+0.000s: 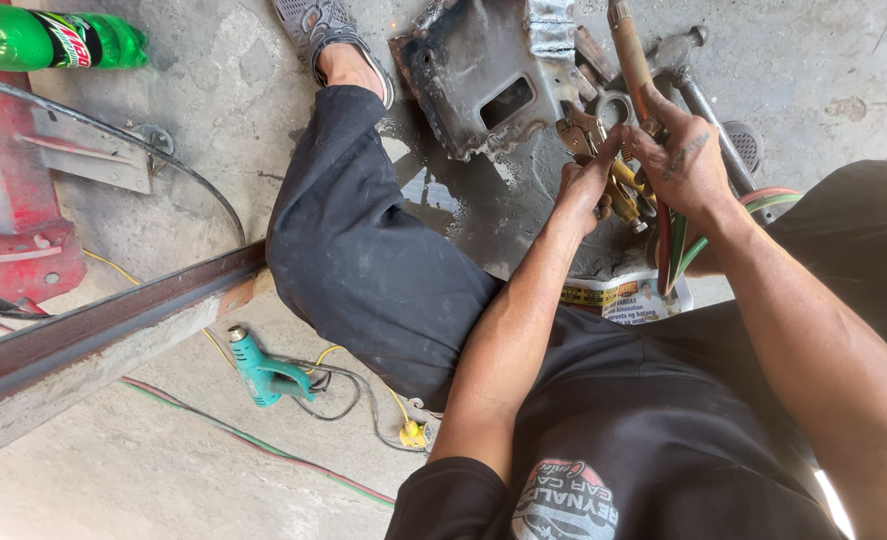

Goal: The person uses a welding torch to apply heat and fuse a metal part on the floor. They hold the torch with one hand and guide the welding rod with the other, creating a weld bead along the edge of the metal piece.

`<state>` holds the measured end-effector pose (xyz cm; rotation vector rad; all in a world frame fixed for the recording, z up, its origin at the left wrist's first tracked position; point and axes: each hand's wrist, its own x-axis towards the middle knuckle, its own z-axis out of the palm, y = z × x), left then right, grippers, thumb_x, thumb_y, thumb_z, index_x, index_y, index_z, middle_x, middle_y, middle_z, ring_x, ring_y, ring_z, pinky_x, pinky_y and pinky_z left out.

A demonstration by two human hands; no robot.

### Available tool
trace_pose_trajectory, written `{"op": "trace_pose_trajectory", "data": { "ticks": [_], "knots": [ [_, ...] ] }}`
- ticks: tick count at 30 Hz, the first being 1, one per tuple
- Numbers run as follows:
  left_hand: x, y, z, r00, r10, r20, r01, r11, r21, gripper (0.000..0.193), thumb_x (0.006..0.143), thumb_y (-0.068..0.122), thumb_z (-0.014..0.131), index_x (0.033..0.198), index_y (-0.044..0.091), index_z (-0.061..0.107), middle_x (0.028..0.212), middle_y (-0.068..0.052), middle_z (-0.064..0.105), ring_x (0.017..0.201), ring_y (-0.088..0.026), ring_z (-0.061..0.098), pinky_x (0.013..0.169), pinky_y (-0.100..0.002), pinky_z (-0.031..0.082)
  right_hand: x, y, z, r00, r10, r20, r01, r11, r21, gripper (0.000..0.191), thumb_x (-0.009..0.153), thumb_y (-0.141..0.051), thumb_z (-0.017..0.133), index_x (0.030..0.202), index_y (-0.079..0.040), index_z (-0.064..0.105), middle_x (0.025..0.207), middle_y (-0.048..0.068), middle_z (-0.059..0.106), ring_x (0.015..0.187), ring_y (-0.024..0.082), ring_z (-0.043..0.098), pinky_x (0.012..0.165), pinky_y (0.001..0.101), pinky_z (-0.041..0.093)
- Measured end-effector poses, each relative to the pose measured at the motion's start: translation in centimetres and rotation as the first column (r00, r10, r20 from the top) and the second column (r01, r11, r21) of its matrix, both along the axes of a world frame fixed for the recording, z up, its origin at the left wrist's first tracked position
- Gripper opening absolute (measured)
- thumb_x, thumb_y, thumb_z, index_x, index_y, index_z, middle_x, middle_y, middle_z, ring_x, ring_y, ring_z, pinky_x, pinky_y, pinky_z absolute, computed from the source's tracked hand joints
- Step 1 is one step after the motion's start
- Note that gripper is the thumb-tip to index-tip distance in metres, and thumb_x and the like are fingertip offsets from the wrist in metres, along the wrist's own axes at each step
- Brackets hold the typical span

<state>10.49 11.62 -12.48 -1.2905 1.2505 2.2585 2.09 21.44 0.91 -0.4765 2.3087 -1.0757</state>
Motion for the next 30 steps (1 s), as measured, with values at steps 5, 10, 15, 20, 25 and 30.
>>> {"op": "trace_pose_trajectory", "data": {
  "ticks": [5,10,15,20,25,30],
  "knots": [
    [-0.1,-0.1,0.3,1.0,0.01,-0.001,-0.01,1.0,0.006,0.075,0.071,0.078,0.07,0.087,0.004,0.063,0.057,-0.002,0.06,0.035,-0.006,0.045,0.028,-0.024,0.031,0.0,-0.3,0.8,0.995,-0.045,0.088,0.043,0.999,0.03,0.063,0.103,-0.023,0.065,0.158,0.0,0.045,0.094,0.018,0.072,0.07,0.016,0.067,0.058,0.034,0.053],
    [-0.1,-0.2,0.4,1.0,0.009,0.009,-0.009,1.0,0.005,0.076,0.071,0.077,0.07,0.088,0.004,0.063,0.058,-0.004,0.062,0.036,-0.006,0.046,0.029,-0.024,0.033,0.0,-0.5,1.4,0.992,-0.052,0.111,0.051,0.999,0.009,0.064,0.102,-0.023,0.064,0.158,-0.001,0.043,0.09,0.016,0.071,0.066,0.014,0.065,0.056,0.0329,0.052],
    [0.0,-0.2,0.3,1.0,0.01,-0.02,-0.01,1.0,0.006,0.076,0.074,0.077,0.069,0.088,0.002,0.063,0.059,-0.004,0.061,0.036,-0.006,0.047,0.029,-0.023,0.033,0.1,-0.5,1.3,0.995,-0.044,0.086,0.041,0.998,0.04,0.063,0.103,-0.023,0.064,0.159,-0.002,0.045,0.087,0.015,0.069,0.066,0.014,0.062,0.057,0.0338,0.05],
    [-0.1,-0.3,0.6,1.0,0.003,0.002,-0.003,1.0,-0.002,0.072,0.074,0.076,0.068,0.086,0.005,0.063,0.058,-0.004,0.063,0.036,-0.006,0.046,0.029,-0.023,0.033,0.1,-0.3,1.0,0.995,-0.049,0.091,0.046,0.998,0.036,0.063,0.102,-0.022,0.063,0.159,-0.002,0.045,0.087,0.015,0.069,0.066,0.015,0.063,0.058,0.0337,0.05],
    [0.0,-0.4,0.9,1.0,-0.001,-0.009,0.001,1.0,-0.008,0.072,0.075,0.075,0.07,0.084,0.003,0.065,0.059,-0.005,0.064,0.036,-0.006,0.047,0.029,-0.023,0.034,0.1,-0.3,0.9,0.997,-0.035,0.076,0.034,0.999,0.019,0.063,0.102,-0.022,0.063,0.159,-0.001,0.045,0.088,0.016,0.07,0.068,0.015,0.064,0.058,0.0337,0.051],
    [0.0,-0.4,0.8,1.0,0.001,-0.006,-0.001,1.0,-0.008,0.072,0.075,0.074,0.069,0.084,0.003,0.064,0.059,-0.006,0.065,0.036,-0.007,0.047,0.029,-0.024,0.034,0.1,-0.2,0.7,0.998,-0.03,0.053,0.029,0.999,0.021,0.063,0.102,-0.022,0.064,0.159,-0.001,0.046,0.087,0.016,0.07,0.069,0.014,0.064,0.059,0.0336,0.051]
  ]
}}
